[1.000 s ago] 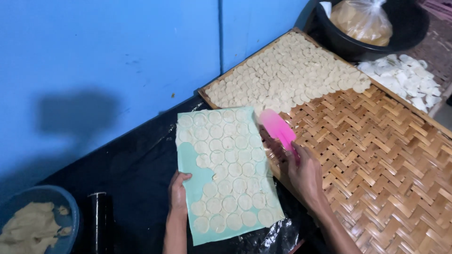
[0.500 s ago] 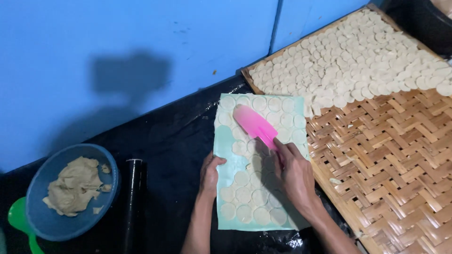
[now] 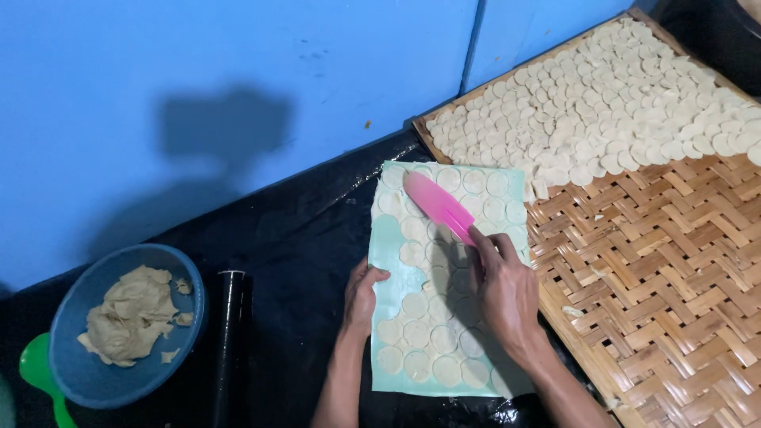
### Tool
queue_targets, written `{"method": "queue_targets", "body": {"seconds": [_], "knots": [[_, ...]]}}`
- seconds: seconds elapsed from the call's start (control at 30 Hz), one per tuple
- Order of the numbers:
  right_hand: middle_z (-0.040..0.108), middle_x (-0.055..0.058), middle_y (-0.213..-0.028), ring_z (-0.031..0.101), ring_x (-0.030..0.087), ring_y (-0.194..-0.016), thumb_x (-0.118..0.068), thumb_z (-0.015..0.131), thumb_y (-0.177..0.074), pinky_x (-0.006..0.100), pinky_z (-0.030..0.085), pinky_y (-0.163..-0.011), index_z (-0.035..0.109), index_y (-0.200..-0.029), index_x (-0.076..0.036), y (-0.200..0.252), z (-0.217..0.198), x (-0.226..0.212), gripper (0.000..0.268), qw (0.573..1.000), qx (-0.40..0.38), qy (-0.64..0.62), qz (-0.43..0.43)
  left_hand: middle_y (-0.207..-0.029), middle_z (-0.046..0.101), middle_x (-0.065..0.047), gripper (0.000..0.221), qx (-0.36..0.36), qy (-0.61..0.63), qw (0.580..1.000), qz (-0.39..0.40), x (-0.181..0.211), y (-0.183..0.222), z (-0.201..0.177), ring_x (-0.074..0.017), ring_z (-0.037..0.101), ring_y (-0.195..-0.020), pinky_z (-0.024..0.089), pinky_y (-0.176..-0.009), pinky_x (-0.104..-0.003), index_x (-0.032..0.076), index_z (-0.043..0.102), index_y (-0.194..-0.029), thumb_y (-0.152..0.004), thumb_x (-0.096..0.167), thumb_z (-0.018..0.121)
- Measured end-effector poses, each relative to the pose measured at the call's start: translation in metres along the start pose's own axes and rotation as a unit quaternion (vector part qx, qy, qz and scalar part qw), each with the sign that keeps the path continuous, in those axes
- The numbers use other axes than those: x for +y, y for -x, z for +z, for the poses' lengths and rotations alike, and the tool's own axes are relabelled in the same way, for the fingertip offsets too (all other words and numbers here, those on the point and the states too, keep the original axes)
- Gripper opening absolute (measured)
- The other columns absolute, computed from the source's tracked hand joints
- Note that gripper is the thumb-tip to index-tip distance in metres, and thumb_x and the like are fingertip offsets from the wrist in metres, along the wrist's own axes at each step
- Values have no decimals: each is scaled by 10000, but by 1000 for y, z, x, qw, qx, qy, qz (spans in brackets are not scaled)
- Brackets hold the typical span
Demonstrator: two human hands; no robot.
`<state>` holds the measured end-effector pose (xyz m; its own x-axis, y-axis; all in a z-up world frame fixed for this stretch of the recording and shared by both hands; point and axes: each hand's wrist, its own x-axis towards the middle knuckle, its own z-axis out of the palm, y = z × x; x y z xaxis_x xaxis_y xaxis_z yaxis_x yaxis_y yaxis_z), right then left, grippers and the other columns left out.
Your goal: Peeling pre-cut circular dough pieces from a plastic sheet and placing them onto a tray.
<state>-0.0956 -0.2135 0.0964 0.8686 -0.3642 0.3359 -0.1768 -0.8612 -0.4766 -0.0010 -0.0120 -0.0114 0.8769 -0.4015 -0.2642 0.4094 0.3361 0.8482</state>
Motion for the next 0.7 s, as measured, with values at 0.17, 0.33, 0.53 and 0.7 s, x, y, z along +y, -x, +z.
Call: {"method": "queue_targets", "body": {"seconds": [0.17,0.33,0.53,0.7], "knots": [[700,127,-1001,710,340,-675,-154,668,-906,456,556,-572,700,-1268,-124,14,-11,-6,364,1000,-17,-3,16,-975,684,-84,427,-5,6,1000,-4,-2,-1,-1,-177,662,-854,547,-766,-302,-23,667,-1185,-797,72,516],[699,121,-1026,708,348,-662,-161,663,-900,464,557,-579,693,-1271,-120,16,-14,-7,374,997,-66,20,28,-980,694,-88,428,-3,-1,1000,-5,0,0,1,-173,670,-852,551,-766,-299,-23,664,-1181,-794,68,503],[687,112,-999,711,339,-644,-196,658,-927,463,557,-583,680,-1280,-135,21,-15,-8,359,996,-89,1,23,-958,687,-94,412,0,-12,1000,2,4,3,4,-181,665,-825,546,-739,-307,-34,675,-1156,-792,59,507],[689,73,-1080,704,358,-652,-239,688,-887,476,554,-606,708,-1314,-223,24,-30,-27,427,985,-170,10,25,-937,679,-79,369,-3,9,1000,13,-15,-4,-9,-169,660,-826,539,-751,-300,-39,671,-1126,-807,63,518]]}}
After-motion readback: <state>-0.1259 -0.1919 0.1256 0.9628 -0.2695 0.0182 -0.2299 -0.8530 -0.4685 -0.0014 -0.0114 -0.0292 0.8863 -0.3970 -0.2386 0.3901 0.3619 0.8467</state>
